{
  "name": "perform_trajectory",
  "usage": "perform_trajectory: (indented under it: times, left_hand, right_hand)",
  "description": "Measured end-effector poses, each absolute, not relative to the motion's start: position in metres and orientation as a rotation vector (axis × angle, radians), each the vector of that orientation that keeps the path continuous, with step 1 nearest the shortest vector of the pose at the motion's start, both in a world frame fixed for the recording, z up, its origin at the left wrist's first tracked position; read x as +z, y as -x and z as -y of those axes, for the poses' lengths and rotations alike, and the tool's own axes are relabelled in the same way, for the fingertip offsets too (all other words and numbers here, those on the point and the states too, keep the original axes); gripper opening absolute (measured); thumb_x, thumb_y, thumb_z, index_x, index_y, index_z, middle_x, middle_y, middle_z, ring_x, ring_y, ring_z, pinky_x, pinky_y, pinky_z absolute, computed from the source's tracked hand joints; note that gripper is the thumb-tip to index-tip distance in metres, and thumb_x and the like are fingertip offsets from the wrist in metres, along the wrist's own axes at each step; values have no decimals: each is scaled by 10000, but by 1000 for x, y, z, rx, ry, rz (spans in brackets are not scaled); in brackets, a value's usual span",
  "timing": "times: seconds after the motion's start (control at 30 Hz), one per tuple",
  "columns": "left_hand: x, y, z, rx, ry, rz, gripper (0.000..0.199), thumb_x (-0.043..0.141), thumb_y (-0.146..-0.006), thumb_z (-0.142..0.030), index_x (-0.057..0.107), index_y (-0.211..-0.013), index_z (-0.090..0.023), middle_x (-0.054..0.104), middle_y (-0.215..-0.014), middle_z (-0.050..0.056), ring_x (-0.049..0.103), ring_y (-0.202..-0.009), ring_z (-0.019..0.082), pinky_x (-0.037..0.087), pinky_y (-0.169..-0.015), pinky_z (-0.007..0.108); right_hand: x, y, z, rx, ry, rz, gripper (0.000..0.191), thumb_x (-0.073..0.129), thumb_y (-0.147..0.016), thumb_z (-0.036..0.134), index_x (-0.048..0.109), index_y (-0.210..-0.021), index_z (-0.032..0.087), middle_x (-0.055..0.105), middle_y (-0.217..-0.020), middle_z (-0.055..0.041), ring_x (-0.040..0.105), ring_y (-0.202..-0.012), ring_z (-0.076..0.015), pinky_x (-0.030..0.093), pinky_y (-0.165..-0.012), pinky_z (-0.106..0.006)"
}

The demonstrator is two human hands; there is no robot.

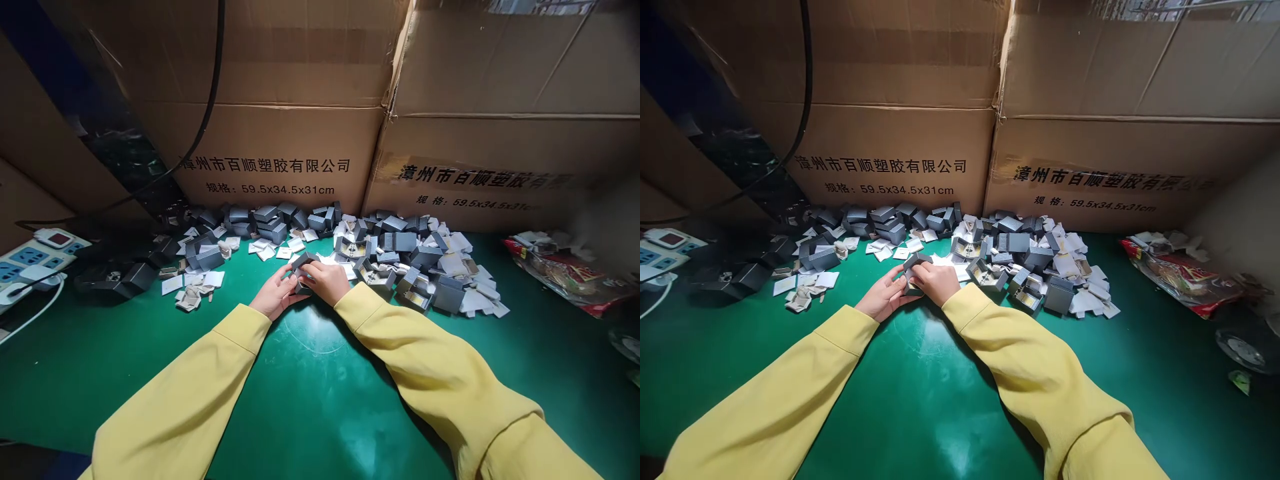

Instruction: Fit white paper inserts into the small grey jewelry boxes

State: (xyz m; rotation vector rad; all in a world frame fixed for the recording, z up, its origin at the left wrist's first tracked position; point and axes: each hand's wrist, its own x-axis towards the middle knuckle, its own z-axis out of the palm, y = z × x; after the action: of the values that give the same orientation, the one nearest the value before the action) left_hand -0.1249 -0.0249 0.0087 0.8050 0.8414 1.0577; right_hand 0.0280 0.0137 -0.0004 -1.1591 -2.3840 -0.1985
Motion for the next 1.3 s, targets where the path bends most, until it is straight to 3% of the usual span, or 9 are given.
perform_trajectory:
  times: [0.2,1.0,1.3]
  left_hand:
    - [9,126,26,1055,-822,-856,475,678,-725,-257,487,-1159,-210,616,-977,61,615,-877,195,506,-821,414]
    - [7,127,24,1049,-783,-814,481,669,-724,-224,471,-1163,-225,608,-908,28,603,-848,171,480,-858,453]
    - [6,127,25,1022,-859,-819,526,671,-725,-300,470,-1210,-255,580,-1086,59,582,-940,205,475,-861,450]
  right_hand:
    - [9,-29,-11,-335,1083,2493,346,300,-943,328,609,-922,175,626,-771,-46,534,-585,-97,219,-496,-270]
    - [4,-28,-8,-346,1089,2429,307,327,-946,323,595,-882,187,614,-764,-46,533,-674,-120,231,-514,-274]
    - [-5,-25,-8,-335,1092,2405,340,307,-947,297,605,-844,170,602,-761,-45,493,-579,-95,223,-508,-260]
